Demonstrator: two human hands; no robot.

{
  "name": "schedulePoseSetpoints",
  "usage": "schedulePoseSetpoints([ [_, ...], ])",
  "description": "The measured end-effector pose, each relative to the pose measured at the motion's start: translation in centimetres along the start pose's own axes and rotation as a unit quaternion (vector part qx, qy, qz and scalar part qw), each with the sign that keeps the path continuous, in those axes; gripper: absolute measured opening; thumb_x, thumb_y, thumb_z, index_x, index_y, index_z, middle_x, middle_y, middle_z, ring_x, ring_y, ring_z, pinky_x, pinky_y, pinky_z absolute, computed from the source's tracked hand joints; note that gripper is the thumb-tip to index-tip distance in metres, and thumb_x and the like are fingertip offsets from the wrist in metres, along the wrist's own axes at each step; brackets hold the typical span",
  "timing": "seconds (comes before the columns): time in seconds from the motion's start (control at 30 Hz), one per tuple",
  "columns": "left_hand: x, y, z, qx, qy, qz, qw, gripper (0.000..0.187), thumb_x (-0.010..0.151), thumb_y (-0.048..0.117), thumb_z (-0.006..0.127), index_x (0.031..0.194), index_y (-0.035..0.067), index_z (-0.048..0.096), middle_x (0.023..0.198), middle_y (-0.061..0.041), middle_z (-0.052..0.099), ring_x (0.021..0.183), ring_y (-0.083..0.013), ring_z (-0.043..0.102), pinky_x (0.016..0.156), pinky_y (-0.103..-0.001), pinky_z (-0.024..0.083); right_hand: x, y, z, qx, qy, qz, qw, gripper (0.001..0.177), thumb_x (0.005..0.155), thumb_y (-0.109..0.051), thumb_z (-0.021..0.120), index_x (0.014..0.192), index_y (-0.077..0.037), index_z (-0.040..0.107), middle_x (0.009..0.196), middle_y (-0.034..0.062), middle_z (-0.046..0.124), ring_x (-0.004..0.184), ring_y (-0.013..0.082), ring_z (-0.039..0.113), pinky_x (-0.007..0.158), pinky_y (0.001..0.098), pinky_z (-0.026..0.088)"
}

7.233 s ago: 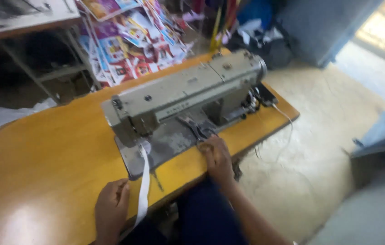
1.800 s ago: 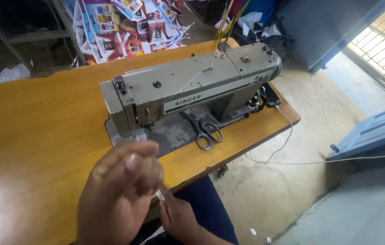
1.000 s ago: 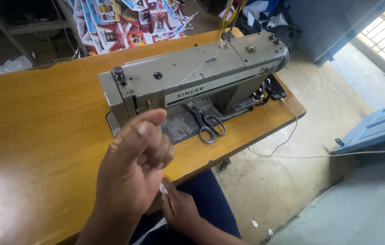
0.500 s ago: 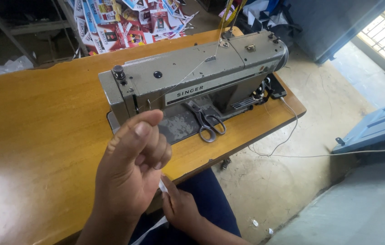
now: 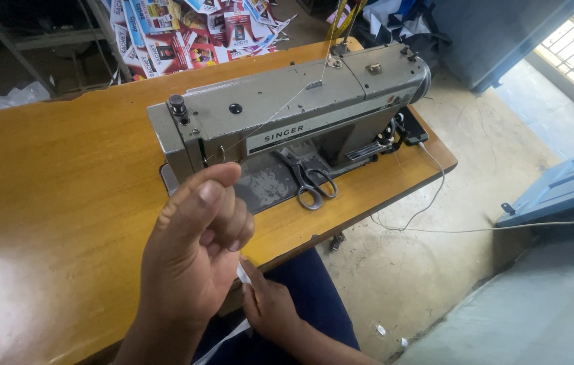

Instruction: The person uses a sewing machine to stitch a white ribbon onto the edge of various printed paper sheets. They feed the paper and ribbon through the machine, sew along the edge, and then cut the ribbon with scissors before repeating the process with different sheets.

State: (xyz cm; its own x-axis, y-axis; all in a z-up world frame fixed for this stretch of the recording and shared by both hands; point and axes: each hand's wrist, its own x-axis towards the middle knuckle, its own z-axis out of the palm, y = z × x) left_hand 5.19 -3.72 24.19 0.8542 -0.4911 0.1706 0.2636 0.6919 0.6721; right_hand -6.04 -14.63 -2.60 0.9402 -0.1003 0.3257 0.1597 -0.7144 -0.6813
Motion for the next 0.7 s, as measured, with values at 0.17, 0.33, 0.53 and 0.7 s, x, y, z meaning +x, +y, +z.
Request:
schedulePoseSetpoints([
  [0.17, -0.04, 0.16, 0.09, 0.003, 0.007, -0.003, 1.000, 0.026, 0.106, 0.022, 0.066, 0.122, 0.007, 0.079, 0.065, 0.006, 0.036, 0.056, -0.0106, 0.032, 0.057, -0.030, 0.032, 0.03, -0.07, -0.07, 0.001, 0.007, -0.006, 1.000, 0.055, 0.106, -0.014, 0.054, 0.158, 0.001, 0.046, 0.083, 0.0174, 0.073, 0.059, 0.0332, 0.068, 0.057, 0.0462, 0.055],
  [0.33, -0.14, 0.20, -0.06, 0.014, -0.005, 0.006, 1.000, 0.026, 0.107, 0.023, 0.065, 0.124, 0.008, 0.079, 0.067, 0.006, 0.038, 0.057, -0.0107, 0.034, 0.057, -0.029, 0.033, 0.12, -0.22, -0.12, 0.004, 0.011, -0.009, 1.000, 0.055, 0.106, -0.014, 0.054, 0.158, 0.000, 0.046, 0.083, 0.0176, 0.074, 0.059, 0.0334, 0.069, 0.058, 0.0464, 0.056],
  [0.53, -0.27, 0.25, 0.07, 0.009, 0.003, 0.011, 1.000, 0.025, 0.107, 0.022, 0.066, 0.123, 0.008, 0.079, 0.067, 0.006, 0.036, 0.058, -0.0109, 0.033, 0.058, -0.030, 0.032, 0.20, -0.56, -0.41, 0.003, -0.001, 0.007, 1.000, 0.055, 0.107, -0.020, 0.053, 0.158, -0.001, 0.046, 0.086, 0.0187, 0.076, 0.061, 0.0341, 0.072, 0.060, 0.0464, 0.057],
  [0.7, -0.43, 0.53, 0.22, 0.014, 0.009, 0.006, 1.000, 0.025, 0.105, 0.022, 0.067, 0.121, 0.008, 0.079, 0.066, 0.006, 0.038, 0.057, -0.0109, 0.035, 0.057, -0.030, 0.034, 0.09, -0.33, -0.21, 0.010, 0.003, 0.003, 1.000, 0.055, 0.108, -0.021, 0.052, 0.159, -0.001, 0.045, 0.086, 0.0181, 0.076, 0.062, 0.0347, 0.072, 0.061, 0.0476, 0.058],
])
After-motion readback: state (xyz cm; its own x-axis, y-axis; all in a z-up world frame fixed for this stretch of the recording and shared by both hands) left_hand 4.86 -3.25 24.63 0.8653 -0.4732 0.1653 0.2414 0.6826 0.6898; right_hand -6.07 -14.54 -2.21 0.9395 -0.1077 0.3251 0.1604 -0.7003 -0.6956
